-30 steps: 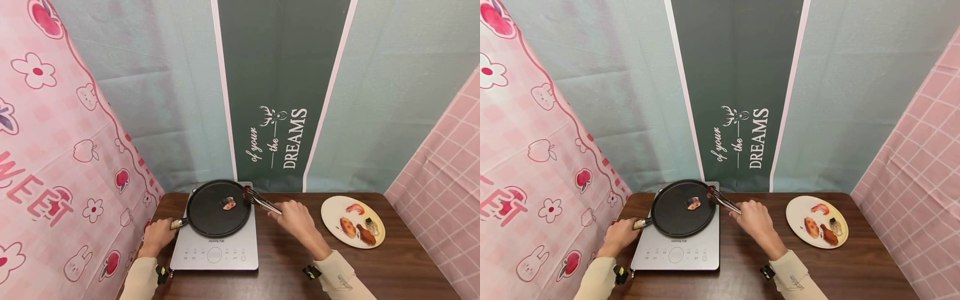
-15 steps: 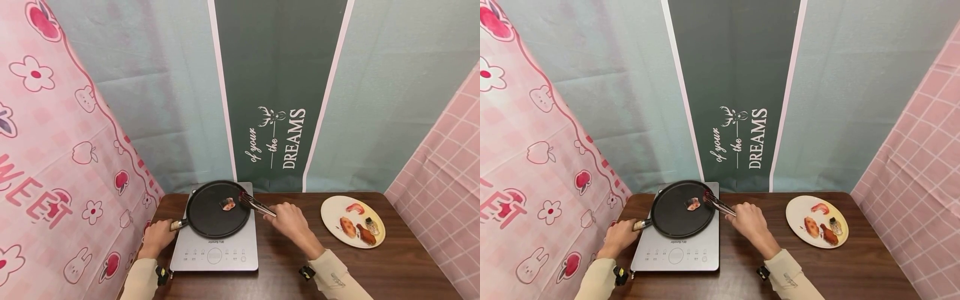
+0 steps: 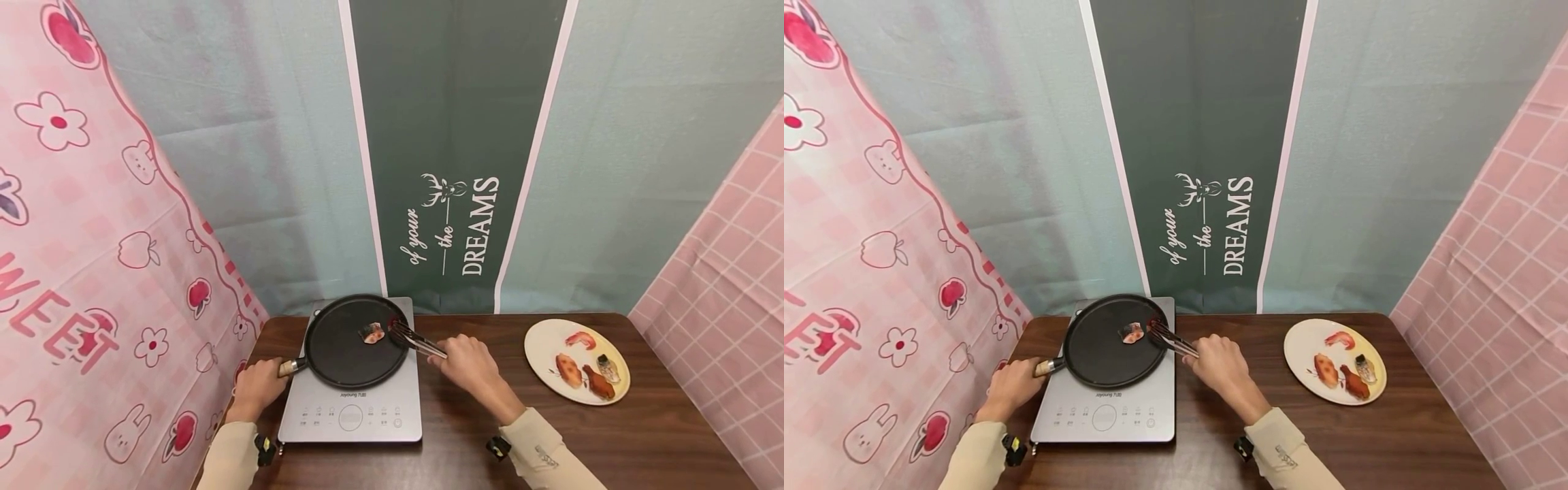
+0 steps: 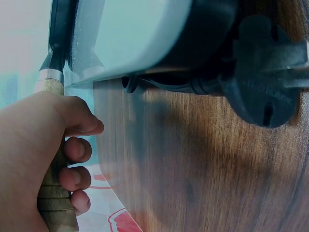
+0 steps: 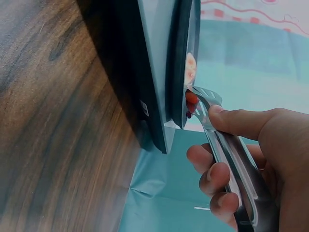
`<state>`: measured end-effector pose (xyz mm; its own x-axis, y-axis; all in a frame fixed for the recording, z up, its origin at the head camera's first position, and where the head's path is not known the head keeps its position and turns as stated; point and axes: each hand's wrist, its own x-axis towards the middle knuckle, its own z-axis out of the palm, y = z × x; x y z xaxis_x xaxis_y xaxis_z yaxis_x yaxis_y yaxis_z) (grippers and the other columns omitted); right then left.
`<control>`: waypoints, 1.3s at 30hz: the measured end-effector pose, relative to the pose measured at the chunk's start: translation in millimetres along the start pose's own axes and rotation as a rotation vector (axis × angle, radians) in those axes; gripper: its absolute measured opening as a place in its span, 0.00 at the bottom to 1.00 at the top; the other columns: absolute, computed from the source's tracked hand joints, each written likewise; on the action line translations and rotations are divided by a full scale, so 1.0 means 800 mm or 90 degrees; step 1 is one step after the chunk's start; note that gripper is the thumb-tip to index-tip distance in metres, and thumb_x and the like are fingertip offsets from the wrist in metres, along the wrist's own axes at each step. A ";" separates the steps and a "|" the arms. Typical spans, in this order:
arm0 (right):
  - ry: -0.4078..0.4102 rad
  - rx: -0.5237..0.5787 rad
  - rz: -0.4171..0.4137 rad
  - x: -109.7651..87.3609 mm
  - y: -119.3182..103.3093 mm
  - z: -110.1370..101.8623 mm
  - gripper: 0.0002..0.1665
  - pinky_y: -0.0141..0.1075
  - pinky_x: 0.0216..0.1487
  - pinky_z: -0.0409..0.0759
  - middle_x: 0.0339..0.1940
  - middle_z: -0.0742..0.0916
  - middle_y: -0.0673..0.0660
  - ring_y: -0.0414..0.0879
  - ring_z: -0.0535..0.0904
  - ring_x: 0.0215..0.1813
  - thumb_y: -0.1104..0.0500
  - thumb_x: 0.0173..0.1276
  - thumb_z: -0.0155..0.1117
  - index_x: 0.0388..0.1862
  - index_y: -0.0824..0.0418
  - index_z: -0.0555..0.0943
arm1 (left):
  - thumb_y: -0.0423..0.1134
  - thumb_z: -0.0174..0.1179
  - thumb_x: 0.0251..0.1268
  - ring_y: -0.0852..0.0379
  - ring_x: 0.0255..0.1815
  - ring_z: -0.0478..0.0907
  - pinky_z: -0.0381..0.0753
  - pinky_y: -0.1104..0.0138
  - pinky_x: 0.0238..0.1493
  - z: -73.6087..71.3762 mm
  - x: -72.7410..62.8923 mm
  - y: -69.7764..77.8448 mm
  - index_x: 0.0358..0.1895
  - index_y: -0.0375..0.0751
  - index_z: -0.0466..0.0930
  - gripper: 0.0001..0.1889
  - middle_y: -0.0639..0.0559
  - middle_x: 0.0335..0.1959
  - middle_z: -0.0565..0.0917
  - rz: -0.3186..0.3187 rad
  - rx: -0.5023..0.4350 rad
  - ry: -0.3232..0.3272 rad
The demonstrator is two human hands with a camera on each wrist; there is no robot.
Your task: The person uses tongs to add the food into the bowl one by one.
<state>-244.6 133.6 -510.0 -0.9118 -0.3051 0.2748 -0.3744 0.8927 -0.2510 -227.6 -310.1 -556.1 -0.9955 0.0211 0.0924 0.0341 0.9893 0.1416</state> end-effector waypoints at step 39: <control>-0.006 -0.025 0.011 -0.005 -0.014 0.000 0.24 0.47 0.21 0.73 0.15 0.78 0.52 0.50 0.74 0.17 0.40 0.57 0.83 0.21 0.52 0.79 | 0.40 0.69 0.64 0.43 0.24 0.80 0.77 0.47 0.29 0.000 0.000 0.000 0.37 0.38 0.83 0.09 0.44 0.26 0.84 -0.007 -0.007 -0.017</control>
<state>-237.0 124.8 -508.3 -0.9201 -0.2921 0.2610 -0.3511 0.9103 -0.2190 -227.5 -309.9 -555.9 -0.9978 0.0141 0.0647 0.0239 0.9879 0.1531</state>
